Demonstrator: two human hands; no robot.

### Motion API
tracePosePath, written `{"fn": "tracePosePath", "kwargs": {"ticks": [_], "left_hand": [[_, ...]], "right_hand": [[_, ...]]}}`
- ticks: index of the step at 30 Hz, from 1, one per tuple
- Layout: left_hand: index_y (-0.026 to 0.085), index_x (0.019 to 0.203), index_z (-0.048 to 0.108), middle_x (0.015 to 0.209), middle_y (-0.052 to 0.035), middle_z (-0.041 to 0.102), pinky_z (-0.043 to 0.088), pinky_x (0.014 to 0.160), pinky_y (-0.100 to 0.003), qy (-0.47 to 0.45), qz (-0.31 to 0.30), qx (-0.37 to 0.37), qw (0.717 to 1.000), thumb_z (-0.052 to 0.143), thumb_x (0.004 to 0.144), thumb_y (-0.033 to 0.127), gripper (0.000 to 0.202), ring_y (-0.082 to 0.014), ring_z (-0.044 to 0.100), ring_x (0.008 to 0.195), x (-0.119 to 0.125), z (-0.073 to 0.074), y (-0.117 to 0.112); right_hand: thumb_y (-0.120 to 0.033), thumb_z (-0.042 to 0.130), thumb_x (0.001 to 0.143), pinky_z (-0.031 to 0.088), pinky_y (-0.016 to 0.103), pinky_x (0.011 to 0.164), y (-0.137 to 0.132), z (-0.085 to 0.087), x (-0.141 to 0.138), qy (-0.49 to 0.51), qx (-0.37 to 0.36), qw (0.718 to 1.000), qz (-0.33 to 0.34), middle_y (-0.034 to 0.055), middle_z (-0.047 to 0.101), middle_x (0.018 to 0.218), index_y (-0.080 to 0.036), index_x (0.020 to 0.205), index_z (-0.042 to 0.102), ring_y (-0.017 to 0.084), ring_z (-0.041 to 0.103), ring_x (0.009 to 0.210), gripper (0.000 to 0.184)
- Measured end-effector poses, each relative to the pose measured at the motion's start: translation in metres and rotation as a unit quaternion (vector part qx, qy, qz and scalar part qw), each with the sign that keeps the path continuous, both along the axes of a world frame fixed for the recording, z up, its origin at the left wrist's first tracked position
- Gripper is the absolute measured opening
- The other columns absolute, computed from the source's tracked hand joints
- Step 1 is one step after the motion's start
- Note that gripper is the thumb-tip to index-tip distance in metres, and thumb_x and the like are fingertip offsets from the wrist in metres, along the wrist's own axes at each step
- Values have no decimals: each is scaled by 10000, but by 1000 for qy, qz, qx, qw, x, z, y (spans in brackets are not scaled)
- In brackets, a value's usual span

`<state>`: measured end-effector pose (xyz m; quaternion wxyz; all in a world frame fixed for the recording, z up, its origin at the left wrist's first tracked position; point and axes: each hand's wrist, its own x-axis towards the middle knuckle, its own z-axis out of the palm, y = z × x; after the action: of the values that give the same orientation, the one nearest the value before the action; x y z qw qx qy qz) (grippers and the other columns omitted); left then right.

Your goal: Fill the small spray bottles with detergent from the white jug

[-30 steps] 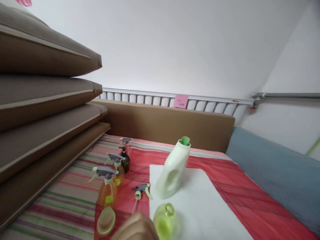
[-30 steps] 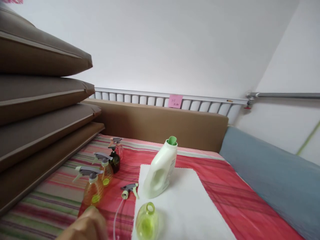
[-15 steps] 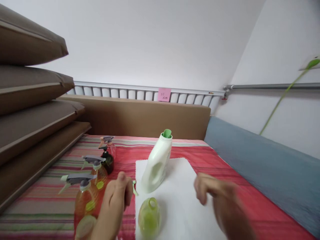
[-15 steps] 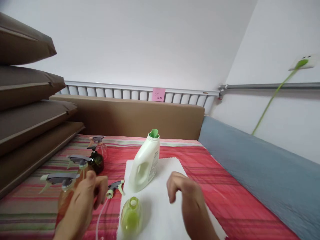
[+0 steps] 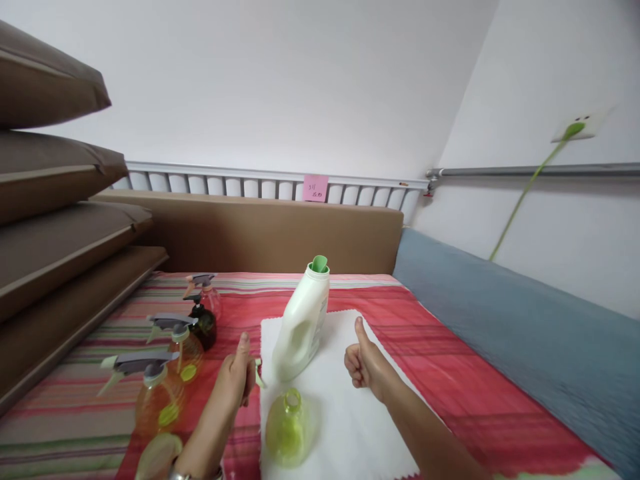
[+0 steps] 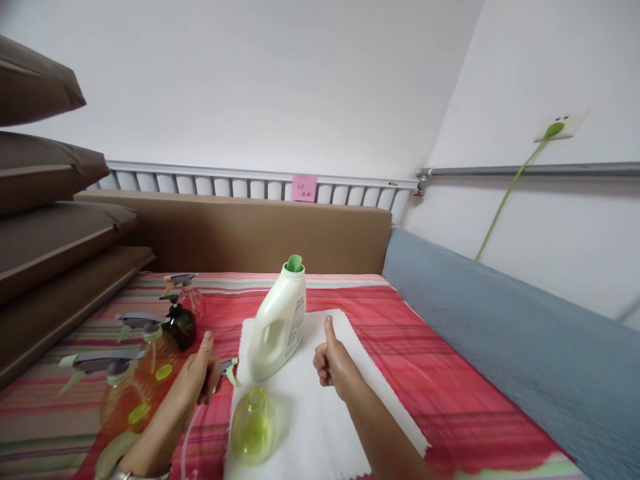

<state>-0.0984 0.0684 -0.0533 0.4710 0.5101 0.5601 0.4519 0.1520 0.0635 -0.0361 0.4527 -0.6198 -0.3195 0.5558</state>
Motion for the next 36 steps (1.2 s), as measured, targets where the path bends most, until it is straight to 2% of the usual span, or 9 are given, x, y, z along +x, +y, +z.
{"fn": "tracePosePath", "kwargs": {"ticks": [6, 9, 12, 15, 17, 22, 28, 32, 36], "left_hand": [[202, 296, 374, 255, 21, 311, 242, 366, -233, -11, -4, 1, 1000, 189, 757, 772, 756, -96, 322, 256, 3, -2, -1], [176, 415, 488, 332, 26, 385, 270, 392, -227, -40, -24, 34, 998, 233, 779, 739, 716, -103, 375, 316, 0, 2, -4], [161, 616, 572, 474, 29, 476, 333, 457, -223, -67, -44, 94, 992, 357, 814, 645, 565, -113, 445, 433, -4, 9, -11], [165, 786, 590, 664, -10, 582, 413, 561, -247, -50, -73, 124, 988, 452, 818, 545, 405, -151, 535, 601, -8, 9, -18], [170, 944, 602, 884, -60, 643, 452, 707, -287, 11, -119, 122, 985, 588, 751, 479, 364, -201, 584, 807, -8, 0, -25], [176, 1288, 444, 1322, -134, 488, 334, 1019, -391, 135, -235, 59, 961, 857, 414, 311, 975, -305, 438, 1203, 3, -40, -42], [145, 1291, 419, 1329, -149, 469, 305, 1067, -387, 127, -167, 83, 974, 824, 474, 218, 914, -295, 415, 1235, 26, -73, -51], [159, 1294, 406, 1309, -139, 478, 310, 1076, -384, 122, -167, 115, 972, 794, 500, 209, 886, -287, 425, 1223, 31, -85, -50], [173, 1286, 410, 1300, -131, 490, 318, 1077, -392, 120, -152, 126, 973, 774, 510, 215, 858, -289, 435, 1216, 31, -90, -45]], "right_hand": [[-785, 194, 753, 208, 206, 350, -3, -5, 2, -8, 9, 1000, 3, -50, 311, 331, -201, 332, 286, 52, 242, 287, 726], [-769, 236, 761, 300, 224, 377, -5, -7, -3, -19, 30, 999, 8, -41, 361, 347, -193, 335, 349, 60, 317, 292, 725], [-741, 413, 725, 412, 268, 459, -3, -4, -15, -34, 64, 997, 29, -2, 488, 406, -163, 411, 521, 113, 484, 373, 666], [-618, 675, 607, 481, 300, 604, 5, -2, -35, -48, 116, 991, 44, 50, 651, 618, -138, 649, 675, 191, 627, 623, 483], [-536, 753, 557, 484, 309, 731, 12, -2, -49, -48, 146, 987, 43, 65, 699, 828, -155, 837, 691, 226, 639, 835, 476], [-475, 755, 594, 478, 342, 800, 28, -12, -83, -4, 167, 984, 63, 50, 707, 908, -180, 906, 657, 252, 619, 955, 441], [-286, 619, 819, 512, 335, 725, 51, -19, -106, 72, 165, 983, 30, 3, 671, 783, -132, 829, 611, 141, 635, 724, 154], [-250, 597, 836, 507, 286, 655, 61, -10, -90, 104, 171, 979, -41, -38, 619, 703, -143, 796, 579, 114, 607, 653, 116], [-280, 642, 777, 465, 225, 529, 56, 8, -44, 97, 165, 978, -84, -71, 523, 542, -171, 699, 532, 87, 517, 482, 174]]}}
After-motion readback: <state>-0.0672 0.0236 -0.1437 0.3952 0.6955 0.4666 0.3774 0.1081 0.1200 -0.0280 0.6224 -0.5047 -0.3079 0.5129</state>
